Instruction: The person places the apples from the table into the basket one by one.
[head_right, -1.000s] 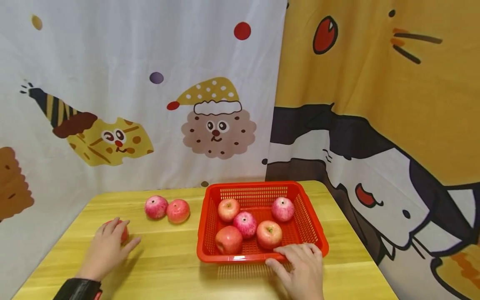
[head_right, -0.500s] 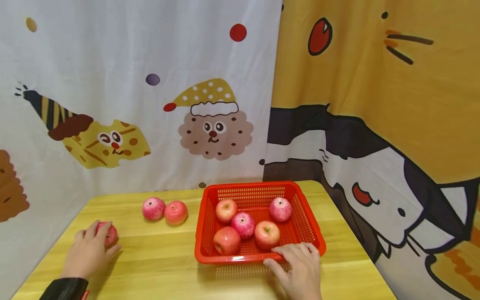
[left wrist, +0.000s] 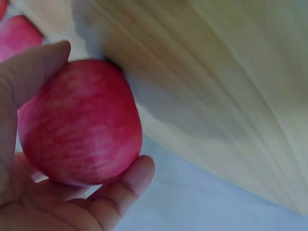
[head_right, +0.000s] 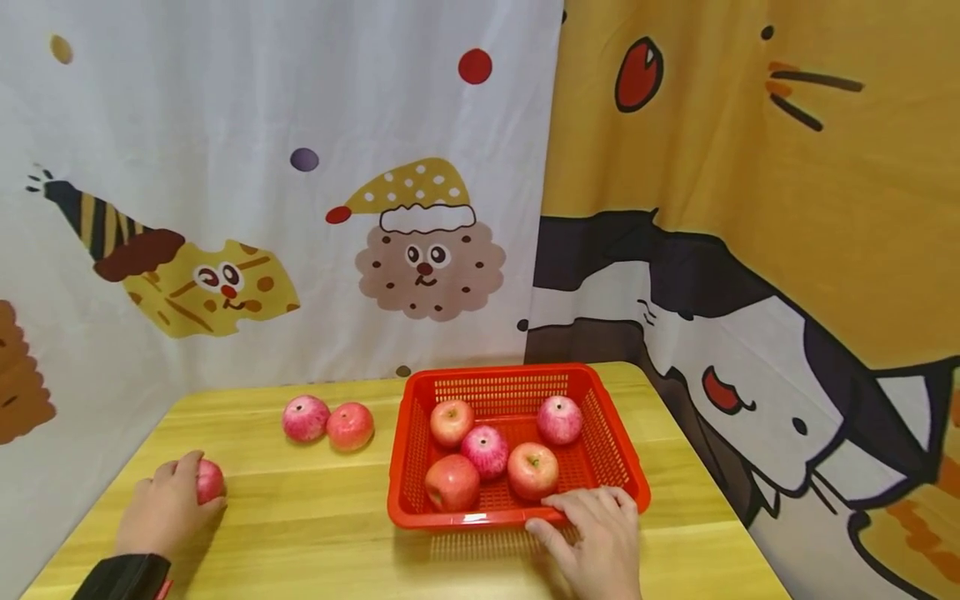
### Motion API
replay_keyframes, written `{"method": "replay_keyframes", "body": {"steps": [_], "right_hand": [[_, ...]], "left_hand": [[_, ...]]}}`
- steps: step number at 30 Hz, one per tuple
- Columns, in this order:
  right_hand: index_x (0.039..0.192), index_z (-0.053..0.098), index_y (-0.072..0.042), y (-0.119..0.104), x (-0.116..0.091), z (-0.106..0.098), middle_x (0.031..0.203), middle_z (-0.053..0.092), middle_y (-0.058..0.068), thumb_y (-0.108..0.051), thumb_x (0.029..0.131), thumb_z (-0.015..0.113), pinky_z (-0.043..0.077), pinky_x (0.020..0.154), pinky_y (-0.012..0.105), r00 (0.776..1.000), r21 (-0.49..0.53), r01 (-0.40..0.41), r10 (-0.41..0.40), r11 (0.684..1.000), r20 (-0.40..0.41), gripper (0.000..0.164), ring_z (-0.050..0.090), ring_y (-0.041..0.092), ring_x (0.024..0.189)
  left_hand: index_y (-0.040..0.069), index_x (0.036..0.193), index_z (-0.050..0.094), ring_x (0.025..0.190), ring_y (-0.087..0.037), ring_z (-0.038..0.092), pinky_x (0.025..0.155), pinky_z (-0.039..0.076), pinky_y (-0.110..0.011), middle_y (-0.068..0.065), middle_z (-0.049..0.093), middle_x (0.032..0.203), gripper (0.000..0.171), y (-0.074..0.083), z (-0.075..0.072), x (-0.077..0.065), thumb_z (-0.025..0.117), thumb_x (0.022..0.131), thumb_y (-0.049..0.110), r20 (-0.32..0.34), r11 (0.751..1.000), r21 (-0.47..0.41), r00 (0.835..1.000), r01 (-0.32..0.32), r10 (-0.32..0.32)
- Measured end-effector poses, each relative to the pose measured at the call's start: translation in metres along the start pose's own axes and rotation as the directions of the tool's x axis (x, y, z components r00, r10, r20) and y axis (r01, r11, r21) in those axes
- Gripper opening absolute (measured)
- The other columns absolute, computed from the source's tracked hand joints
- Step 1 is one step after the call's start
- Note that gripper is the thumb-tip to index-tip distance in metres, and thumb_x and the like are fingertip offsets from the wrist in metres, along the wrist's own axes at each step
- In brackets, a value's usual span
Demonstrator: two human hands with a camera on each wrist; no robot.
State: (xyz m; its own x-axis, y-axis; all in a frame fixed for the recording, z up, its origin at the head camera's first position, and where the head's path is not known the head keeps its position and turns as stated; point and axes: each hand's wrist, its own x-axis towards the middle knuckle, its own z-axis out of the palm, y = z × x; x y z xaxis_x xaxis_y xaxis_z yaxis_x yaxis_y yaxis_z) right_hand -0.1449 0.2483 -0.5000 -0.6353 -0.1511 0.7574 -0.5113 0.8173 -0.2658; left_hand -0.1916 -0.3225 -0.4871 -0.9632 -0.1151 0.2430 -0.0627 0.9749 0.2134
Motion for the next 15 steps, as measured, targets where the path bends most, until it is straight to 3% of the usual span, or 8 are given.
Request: {"method": "replay_keyframes", "body": {"steps": [4, 6, 8, 10, 11, 13, 15], "right_hand": [[0.088, 0.074, -0.025, -0.001, 0.0, 0.0, 0.087, 0.069, -0.011, -0.049, 0.072, 0.082, 0.03, 0.085, 0.048, 1.0, -0.002, -0.012, 0.012, 1.0, 0.025, 0.03, 0.054, 0.014, 0.082], [0.088, 0.074, -0.024, -0.001, 0.001, 0.0, 0.087, 0.069, -0.011, -0.049, 0.072, 0.082, 0.03, 0.086, 0.049, 1.0, -0.003, -0.008, 0.008, 1.0, 0.018, 0.031, 0.054, 0.015, 0.082], [0.088, 0.075, -0.024, 0.0, 0.001, 0.0, 0.086, 0.069, -0.011, -0.049, 0.071, 0.083, 0.03, 0.085, 0.049, 1.0, -0.002, 0.0, 0.0, 1.0, 0.002, 0.031, 0.054, 0.015, 0.082], [0.088, 0.075, -0.024, 0.001, 0.001, 0.0, 0.086, 0.069, -0.01, -0.05, 0.071, 0.083, 0.031, 0.084, 0.049, 1.0, -0.001, 0.008, -0.008, 1.0, -0.017, 0.032, 0.055, 0.015, 0.081], [0.087, 0.075, -0.024, 0.001, 0.001, 0.0, 0.086, 0.069, -0.01, -0.05, 0.07, 0.083, 0.031, 0.084, 0.049, 1.0, -0.001, 0.013, -0.013, 1.0, -0.027, 0.032, 0.055, 0.015, 0.081], [0.087, 0.075, -0.024, 0.002, 0.0, 0.001, 0.085, 0.069, -0.01, -0.05, 0.07, 0.083, 0.031, 0.083, 0.049, 0.999, 0.004, 0.021, -0.021, 1.0, -0.037, 0.032, 0.055, 0.015, 0.08], [0.087, 0.075, -0.024, 0.003, 0.0, 0.002, 0.086, 0.069, -0.01, -0.05, 0.07, 0.083, 0.031, 0.083, 0.049, 0.999, 0.009, 0.029, -0.029, 1.0, -0.041, 0.032, 0.055, 0.015, 0.08]], "left_hand": [[-0.013, 0.131, 0.045, 0.089, -0.056, 0.052, 0.072, 0.048, -0.067, -0.044, 0.049, 0.114, 0.086, 0.022, -0.011, -0.01, 0.086, 0.072, 0.033, 0.021, 0.997, -0.08, 1.0, -0.009, 0.011], [-0.011, 0.132, 0.046, 0.093, -0.051, 0.053, 0.074, 0.049, -0.065, -0.039, 0.052, 0.115, 0.084, 0.045, -0.018, -0.015, 0.086, 0.072, 0.032, -0.057, 0.987, -0.15, 0.997, -0.063, 0.055], [-0.009, 0.133, 0.047, 0.098, -0.045, 0.053, 0.076, 0.05, -0.063, -0.033, 0.053, 0.116, 0.082, 0.074, -0.028, -0.017, 0.087, 0.072, 0.03, -0.15, 0.962, -0.234, 0.983, -0.143, 0.11], [-0.004, 0.136, 0.047, 0.102, -0.037, 0.052, 0.076, 0.052, -0.06, -0.026, 0.054, 0.12, 0.082, 0.105, -0.035, -0.018, 0.087, 0.072, 0.029, -0.252, 0.916, -0.299, 0.948, -0.267, 0.194], [-0.001, 0.137, 0.047, 0.106, -0.034, 0.051, 0.078, 0.053, -0.058, -0.023, 0.053, 0.123, 0.082, 0.119, -0.037, -0.018, 0.087, 0.072, 0.029, -0.299, 0.885, -0.319, 0.922, -0.338, 0.244], [0.005, 0.141, 0.047, 0.113, -0.028, 0.048, 0.082, 0.054, -0.056, -0.017, 0.05, 0.13, 0.083, 0.147, -0.039, -0.02, 0.087, 0.073, 0.029, -0.351, 0.824, -0.358, 0.881, -0.44, 0.318], [0.01, 0.143, 0.047, 0.118, -0.024, 0.045, 0.085, 0.054, -0.054, -0.013, 0.047, 0.136, 0.082, 0.172, -0.035, -0.021, 0.086, 0.074, 0.032, -0.369, 0.78, -0.371, 0.851, -0.504, 0.375]]}}
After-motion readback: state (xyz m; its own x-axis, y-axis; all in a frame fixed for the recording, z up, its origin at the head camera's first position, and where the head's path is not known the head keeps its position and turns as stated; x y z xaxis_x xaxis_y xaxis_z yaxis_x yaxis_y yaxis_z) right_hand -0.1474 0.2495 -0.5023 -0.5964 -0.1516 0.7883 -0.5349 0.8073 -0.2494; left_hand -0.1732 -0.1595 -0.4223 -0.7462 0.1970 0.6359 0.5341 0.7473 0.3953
